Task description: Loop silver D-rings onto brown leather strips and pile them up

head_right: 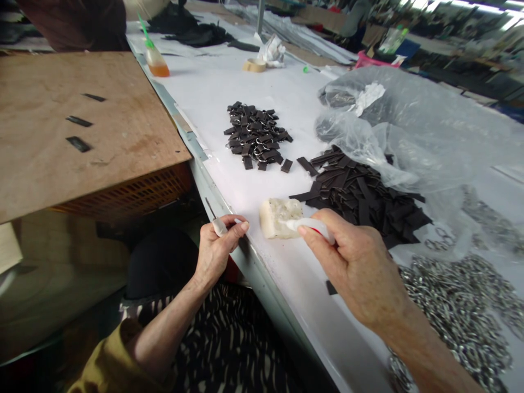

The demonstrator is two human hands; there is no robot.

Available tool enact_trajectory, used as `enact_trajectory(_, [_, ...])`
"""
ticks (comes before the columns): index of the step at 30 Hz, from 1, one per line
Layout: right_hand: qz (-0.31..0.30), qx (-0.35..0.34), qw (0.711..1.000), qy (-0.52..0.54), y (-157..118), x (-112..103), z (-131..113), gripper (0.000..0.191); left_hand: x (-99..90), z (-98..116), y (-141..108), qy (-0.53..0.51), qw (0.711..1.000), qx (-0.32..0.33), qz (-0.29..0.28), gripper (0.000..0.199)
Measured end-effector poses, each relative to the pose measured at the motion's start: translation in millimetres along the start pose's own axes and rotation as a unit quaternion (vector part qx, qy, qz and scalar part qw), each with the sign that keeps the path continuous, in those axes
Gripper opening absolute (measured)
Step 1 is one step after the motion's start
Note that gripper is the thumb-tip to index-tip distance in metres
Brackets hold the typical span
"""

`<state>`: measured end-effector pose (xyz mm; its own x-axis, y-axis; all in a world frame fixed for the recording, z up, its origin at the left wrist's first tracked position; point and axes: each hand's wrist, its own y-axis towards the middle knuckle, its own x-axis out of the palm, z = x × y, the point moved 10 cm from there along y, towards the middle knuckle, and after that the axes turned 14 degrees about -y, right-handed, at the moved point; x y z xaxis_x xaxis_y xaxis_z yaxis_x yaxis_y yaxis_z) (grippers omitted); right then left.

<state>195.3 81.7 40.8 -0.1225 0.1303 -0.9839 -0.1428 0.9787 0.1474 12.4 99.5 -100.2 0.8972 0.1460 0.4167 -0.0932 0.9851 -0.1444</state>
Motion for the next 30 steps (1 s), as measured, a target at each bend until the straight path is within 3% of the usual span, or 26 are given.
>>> enact_trajectory(16, [0.001,0.001,1.000,0.018,0,-1,0,0.032,0.7,-1,0,-0.004,1.000,-0.004,-0.005,0.024])
enact_trajectory(30, [-0.008,0.047,0.998,0.045,-6,6,13,0.031,-0.5,3,0,-0.004,1.000,0.011,0.006,0.023])
